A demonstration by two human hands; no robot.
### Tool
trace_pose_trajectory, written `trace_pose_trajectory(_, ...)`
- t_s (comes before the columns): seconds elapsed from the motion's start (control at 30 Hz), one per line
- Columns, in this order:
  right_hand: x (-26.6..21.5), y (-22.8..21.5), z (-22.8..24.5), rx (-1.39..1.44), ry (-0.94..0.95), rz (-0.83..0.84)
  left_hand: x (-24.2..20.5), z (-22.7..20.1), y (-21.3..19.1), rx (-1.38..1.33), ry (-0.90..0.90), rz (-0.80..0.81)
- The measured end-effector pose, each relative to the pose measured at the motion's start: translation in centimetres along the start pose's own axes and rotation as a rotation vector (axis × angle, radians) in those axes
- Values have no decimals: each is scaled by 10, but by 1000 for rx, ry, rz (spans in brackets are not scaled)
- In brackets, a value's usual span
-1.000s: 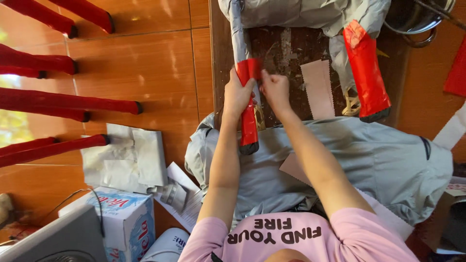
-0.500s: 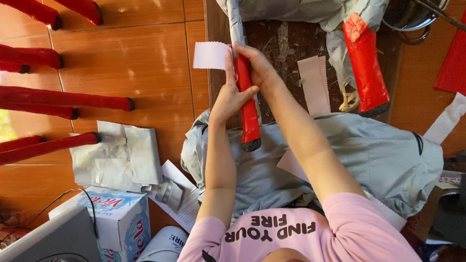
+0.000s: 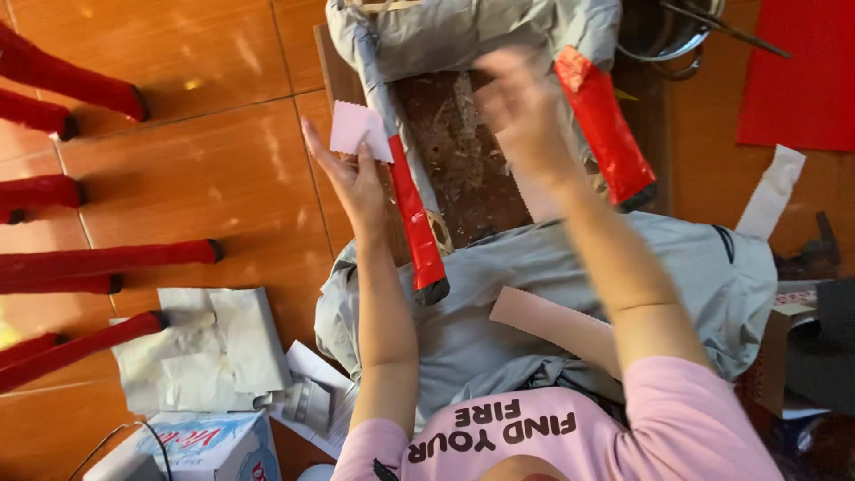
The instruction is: Applying colored paper strips and glue to a giraffe-shaped craft model.
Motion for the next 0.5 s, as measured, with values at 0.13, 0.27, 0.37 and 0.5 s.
trace_pose_trajectory(0.13, -23, -147, -105, -452, -210, -94, -2, 4, -2, -81, 6, 23)
trace_pose_trajectory(0.27, -41, -247, -222, -1278, -174, -116, 4, 26, -8, -84, -91, 3)
trace_pose_trajectory(0.37, -49, -279, -262, -1439, 83, 2, 11, 57, -16, -141, -177, 5)
trace_pose_trajectory(0.5, -57, -283, -270, -1355, 80, 56, 12, 48, -12, -163, -203, 25)
Point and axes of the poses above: each hand's wrist, its own x-axis towards the middle knuckle, its own y-axis out of the palm, z = x × y, the point moved 10 cm from there along x, towards the middle knuckle, and after that the axes turned 10 degrees about -y, right-handed, at the moved point
